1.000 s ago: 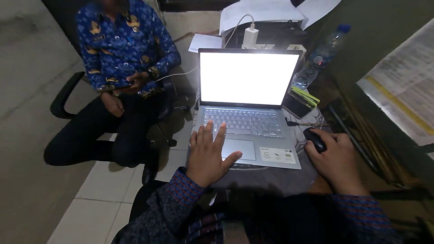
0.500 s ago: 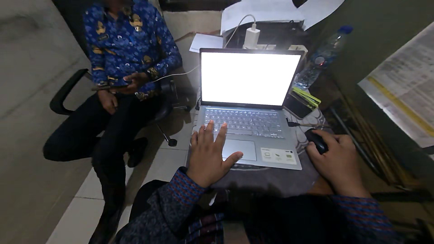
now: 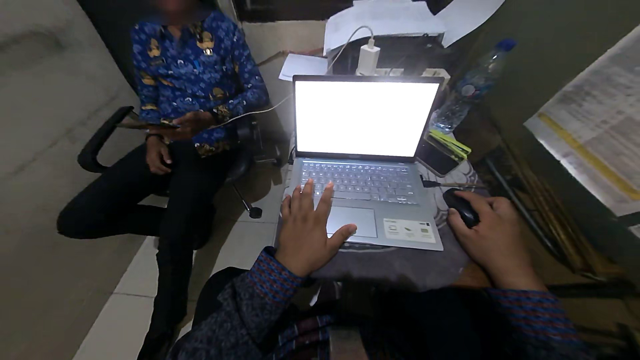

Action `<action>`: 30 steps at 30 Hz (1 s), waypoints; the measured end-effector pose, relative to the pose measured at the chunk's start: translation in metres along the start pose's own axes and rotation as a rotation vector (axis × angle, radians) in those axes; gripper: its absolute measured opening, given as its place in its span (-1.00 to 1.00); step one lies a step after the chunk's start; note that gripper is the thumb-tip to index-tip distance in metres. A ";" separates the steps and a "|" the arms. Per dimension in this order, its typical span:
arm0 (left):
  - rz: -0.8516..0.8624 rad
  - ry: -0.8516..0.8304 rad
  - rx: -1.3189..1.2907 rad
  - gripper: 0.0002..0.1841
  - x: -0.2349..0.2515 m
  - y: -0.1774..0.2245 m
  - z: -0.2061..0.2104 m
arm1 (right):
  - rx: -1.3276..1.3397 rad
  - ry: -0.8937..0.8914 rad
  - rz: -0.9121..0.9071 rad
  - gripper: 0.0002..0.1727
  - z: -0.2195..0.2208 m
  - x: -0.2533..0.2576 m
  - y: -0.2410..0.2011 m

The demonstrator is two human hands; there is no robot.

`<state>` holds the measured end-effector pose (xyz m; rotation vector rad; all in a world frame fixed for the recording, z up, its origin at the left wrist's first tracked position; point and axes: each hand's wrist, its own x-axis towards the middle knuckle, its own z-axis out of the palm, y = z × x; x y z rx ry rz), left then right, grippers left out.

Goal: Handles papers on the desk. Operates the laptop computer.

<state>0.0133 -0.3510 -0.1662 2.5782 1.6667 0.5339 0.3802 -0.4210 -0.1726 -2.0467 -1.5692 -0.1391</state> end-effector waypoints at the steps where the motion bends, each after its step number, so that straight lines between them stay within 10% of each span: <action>1: -0.004 0.001 -0.001 0.06 0.000 0.000 0.000 | 0.001 -0.007 -0.008 -0.41 0.000 0.000 0.001; 30: -0.104 -0.247 -0.084 0.05 0.053 -0.004 -0.012 | 0.019 -0.024 -0.051 -0.41 0.002 0.004 0.002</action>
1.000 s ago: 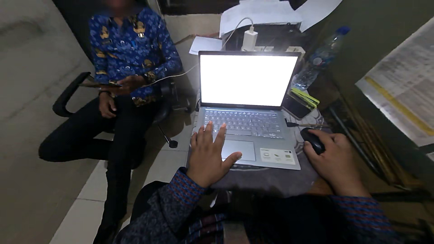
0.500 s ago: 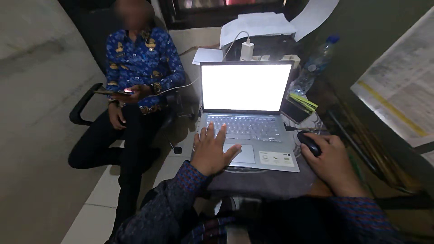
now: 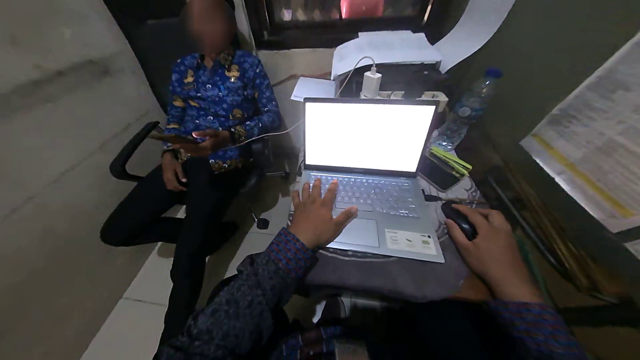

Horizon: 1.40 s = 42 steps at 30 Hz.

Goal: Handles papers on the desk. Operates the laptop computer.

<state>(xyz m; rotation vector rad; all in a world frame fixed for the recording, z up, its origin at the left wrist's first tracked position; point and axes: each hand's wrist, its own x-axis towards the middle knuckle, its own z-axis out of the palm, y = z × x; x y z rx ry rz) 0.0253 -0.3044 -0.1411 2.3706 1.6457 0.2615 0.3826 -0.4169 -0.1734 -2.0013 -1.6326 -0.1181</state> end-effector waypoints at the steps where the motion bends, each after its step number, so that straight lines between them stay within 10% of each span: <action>1: 0.004 0.016 -0.004 0.05 0.000 0.000 0.001 | 0.001 0.002 -0.004 -0.40 0.000 0.000 0.001; 31: 0.058 0.208 0.059 0.10 -0.051 -0.002 0.022 | -0.051 0.041 -0.010 -0.33 -0.001 -0.001 -0.001; 42: 0.058 0.193 0.079 0.11 -0.050 -0.001 0.021 | 0.009 -0.123 -0.226 -0.25 0.026 -0.030 -0.101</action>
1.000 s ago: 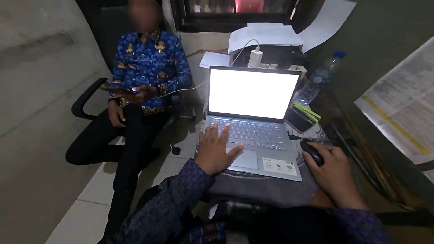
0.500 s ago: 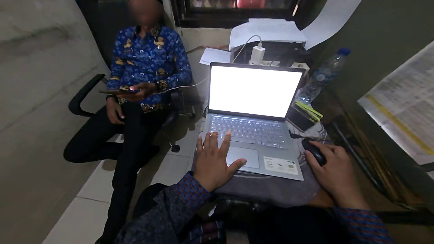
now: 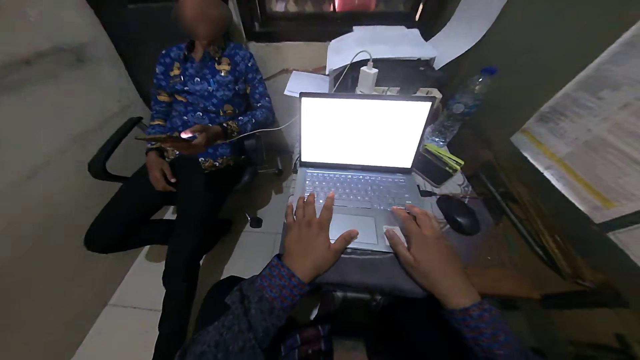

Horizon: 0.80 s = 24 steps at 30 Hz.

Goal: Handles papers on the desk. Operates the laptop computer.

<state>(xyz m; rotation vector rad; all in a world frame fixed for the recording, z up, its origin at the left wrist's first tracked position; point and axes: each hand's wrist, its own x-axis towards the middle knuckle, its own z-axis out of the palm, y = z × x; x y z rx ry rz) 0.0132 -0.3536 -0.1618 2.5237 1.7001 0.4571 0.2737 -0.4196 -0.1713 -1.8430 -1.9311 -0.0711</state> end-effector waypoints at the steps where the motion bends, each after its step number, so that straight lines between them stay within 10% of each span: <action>1: -0.001 0.003 0.006 0.11 0.000 0.000 0.000 | -0.001 0.014 0.006 -0.26 0.002 0.000 -0.001; 24: -0.142 -0.164 -0.120 0.14 0.042 -0.003 -0.018 | -0.002 0.002 -0.003 -0.21 -0.004 0.012 0.000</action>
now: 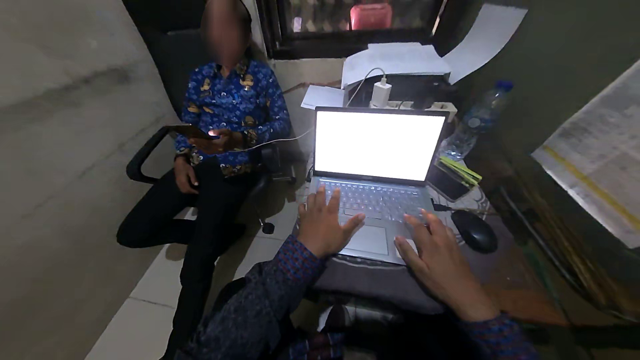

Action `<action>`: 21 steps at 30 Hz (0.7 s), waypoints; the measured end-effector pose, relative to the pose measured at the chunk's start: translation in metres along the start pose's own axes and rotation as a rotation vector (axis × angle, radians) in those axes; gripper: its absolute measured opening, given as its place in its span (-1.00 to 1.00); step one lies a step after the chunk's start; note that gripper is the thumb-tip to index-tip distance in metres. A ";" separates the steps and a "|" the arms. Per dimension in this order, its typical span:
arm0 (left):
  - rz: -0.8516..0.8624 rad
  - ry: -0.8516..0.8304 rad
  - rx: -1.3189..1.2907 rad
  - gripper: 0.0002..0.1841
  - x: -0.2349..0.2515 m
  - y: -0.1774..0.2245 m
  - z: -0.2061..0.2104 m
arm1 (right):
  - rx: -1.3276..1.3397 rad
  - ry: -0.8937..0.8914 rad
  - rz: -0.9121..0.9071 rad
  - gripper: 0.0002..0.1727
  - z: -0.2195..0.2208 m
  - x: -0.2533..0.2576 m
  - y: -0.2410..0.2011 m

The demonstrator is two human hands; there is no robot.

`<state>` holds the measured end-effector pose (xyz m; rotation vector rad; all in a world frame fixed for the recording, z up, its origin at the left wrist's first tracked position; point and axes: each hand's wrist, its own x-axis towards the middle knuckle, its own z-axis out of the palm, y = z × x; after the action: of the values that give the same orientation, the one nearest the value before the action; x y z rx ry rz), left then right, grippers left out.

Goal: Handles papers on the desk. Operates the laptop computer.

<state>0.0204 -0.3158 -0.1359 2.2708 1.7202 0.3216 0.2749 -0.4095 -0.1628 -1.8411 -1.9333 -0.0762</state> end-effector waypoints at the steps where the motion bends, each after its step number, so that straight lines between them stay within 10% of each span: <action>1: 0.014 0.011 -0.004 0.13 -0.007 0.000 0.003 | -0.007 -0.007 -0.004 -0.21 -0.002 0.005 0.000; 21: 0.145 0.253 0.083 0.05 -0.030 -0.005 0.024 | 0.010 -0.020 0.061 -0.20 0.010 0.017 0.006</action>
<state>0.0155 -0.3453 -0.1603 2.5132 1.7153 0.6020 0.2776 -0.3896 -0.1672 -1.8996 -1.8854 -0.0284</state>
